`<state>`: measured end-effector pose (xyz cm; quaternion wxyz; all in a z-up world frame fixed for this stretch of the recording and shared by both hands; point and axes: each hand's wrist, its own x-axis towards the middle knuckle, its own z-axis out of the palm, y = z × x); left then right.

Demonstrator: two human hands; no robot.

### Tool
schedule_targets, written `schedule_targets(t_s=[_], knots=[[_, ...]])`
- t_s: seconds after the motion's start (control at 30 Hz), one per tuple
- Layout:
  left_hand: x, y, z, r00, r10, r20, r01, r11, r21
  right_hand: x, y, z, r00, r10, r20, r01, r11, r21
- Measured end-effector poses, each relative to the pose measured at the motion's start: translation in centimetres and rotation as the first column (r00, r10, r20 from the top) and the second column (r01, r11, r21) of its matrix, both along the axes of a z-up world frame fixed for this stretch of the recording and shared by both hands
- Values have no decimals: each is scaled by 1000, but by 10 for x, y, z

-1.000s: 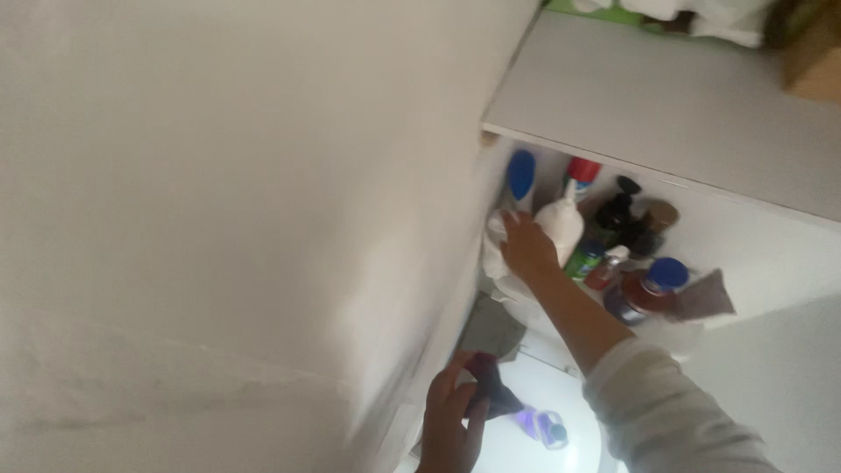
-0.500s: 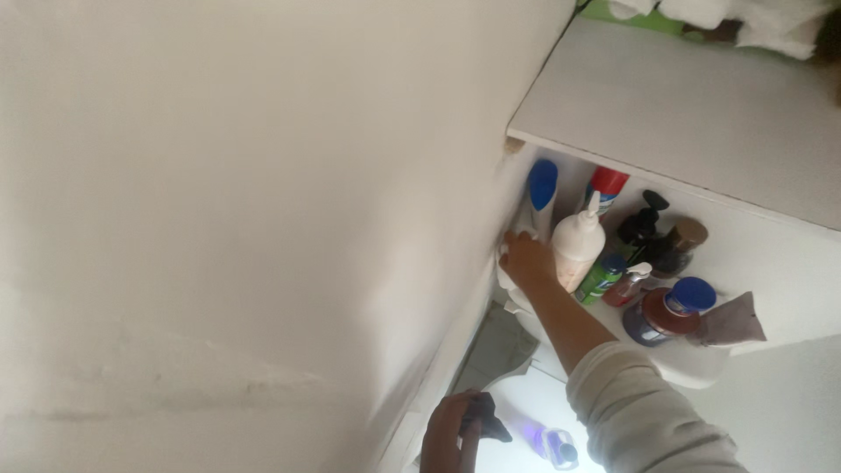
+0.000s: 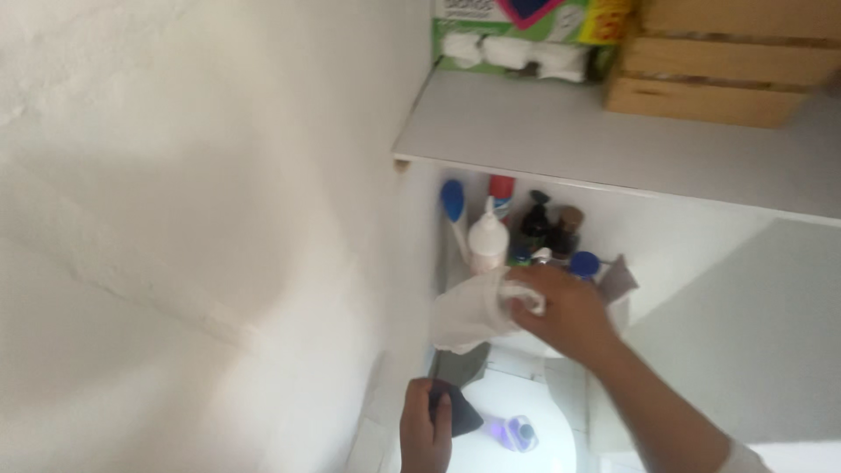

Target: The person wipes several personal care items on a bathroom shelf with a cloth. They handle a pink tube, a brown bottle, a green pump bottle, and a small jar, wiping each one and placing them back on the shelf.

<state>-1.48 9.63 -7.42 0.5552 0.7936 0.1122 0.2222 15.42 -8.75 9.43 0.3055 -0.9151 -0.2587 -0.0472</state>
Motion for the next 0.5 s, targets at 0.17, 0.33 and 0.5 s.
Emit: schedule_targets(t_s=[0.17,0.33,0.5], knots=[[34,-32,56,940,-167,298,149,986,81,-64,-103,120,969,-163,186,130,976,177],[56,-81,107,831,-368,418,315,930,191,-88,-171,186,750,-310,584,341,938,61],[62,-106,124,779,-435,451,354,899,256,-71,-203,227,549,-298,781,357,928,104]])
